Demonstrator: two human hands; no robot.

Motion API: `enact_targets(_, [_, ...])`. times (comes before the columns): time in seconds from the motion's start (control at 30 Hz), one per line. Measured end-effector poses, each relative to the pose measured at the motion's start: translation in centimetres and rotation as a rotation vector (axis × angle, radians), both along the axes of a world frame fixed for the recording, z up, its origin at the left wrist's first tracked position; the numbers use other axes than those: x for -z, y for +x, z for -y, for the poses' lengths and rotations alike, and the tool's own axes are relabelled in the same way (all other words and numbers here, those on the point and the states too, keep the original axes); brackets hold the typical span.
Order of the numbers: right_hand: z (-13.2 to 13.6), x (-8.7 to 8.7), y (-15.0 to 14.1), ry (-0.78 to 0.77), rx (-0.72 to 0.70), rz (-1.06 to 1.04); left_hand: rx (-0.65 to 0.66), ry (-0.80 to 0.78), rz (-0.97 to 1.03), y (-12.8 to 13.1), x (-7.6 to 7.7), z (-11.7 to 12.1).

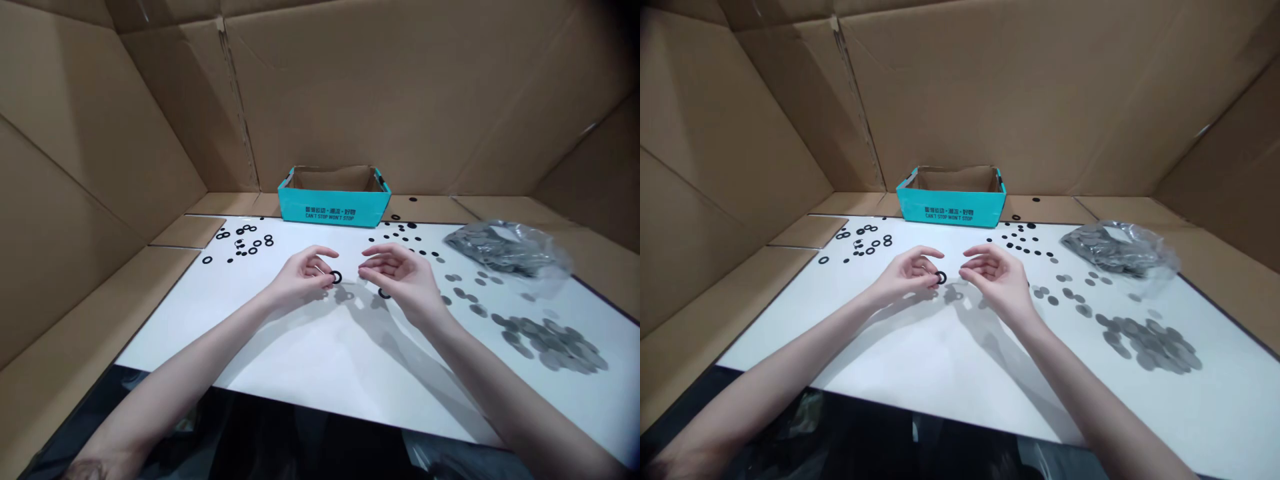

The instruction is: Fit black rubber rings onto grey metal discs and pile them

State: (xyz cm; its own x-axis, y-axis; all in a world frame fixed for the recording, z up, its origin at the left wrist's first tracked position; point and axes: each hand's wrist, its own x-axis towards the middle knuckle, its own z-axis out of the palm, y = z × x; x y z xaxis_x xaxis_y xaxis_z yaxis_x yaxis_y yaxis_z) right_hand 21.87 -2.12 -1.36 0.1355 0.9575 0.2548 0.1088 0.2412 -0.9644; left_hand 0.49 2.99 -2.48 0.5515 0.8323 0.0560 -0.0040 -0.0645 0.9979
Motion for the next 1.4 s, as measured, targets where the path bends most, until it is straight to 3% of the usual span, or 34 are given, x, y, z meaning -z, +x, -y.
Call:
enact_targets(0.2, [0.0, 0.7, -1.9, 0.135, 0.019, 0.032, 0.079, -0.062, 0.053, 0.2, 0.0, 0.7])
enact_targets(0.37, [0.6, 1.7, -2.9, 0.418, 0.092, 0.241, 0.045, -0.056, 0.087, 1.1, 0.2, 1.5])
enact_targets(0.43, [0.8, 2.0, -2.8, 0.465, 0.105, 0.315, 0.023, -0.042, 0.095, 1.2, 0.2, 1.7])
enact_targets(0.57, [1.1, 2.4, -2.1, 0.383, 0.063, 0.385, -0.01, -0.026, 0.074, 1.0, -0.3, 1.8])
enact_targets(0.73, [1.6, 2.7, -1.8, 0.26, -0.004, 0.316, -0.045, 0.014, 0.05, 0.8, -0.6, 1.7])
enact_targets(0.9, [1.9, 2.8, -2.1, 0.272, 0.05, 0.323, -0.128, 0.155, -0.055, 1.0, -0.3, 2.1])
enact_targets(1.03, [1.9, 2.5, -2.1, 0.28, 0.08, 0.335, -0.121, 0.291, -0.113, 0.9, -0.4, 2.2])
enact_targets(1.17, [1.9, 2.2, -2.0, 0.217, 0.066, 0.261, -0.096, 0.388, -0.152, 0.8, -0.6, 2.0])
enact_targets(1.4, [1.9, 2.2, -2.1, 0.071, 0.022, 0.097, -0.178, 0.388, -0.062, 0.9, -0.4, 1.8])
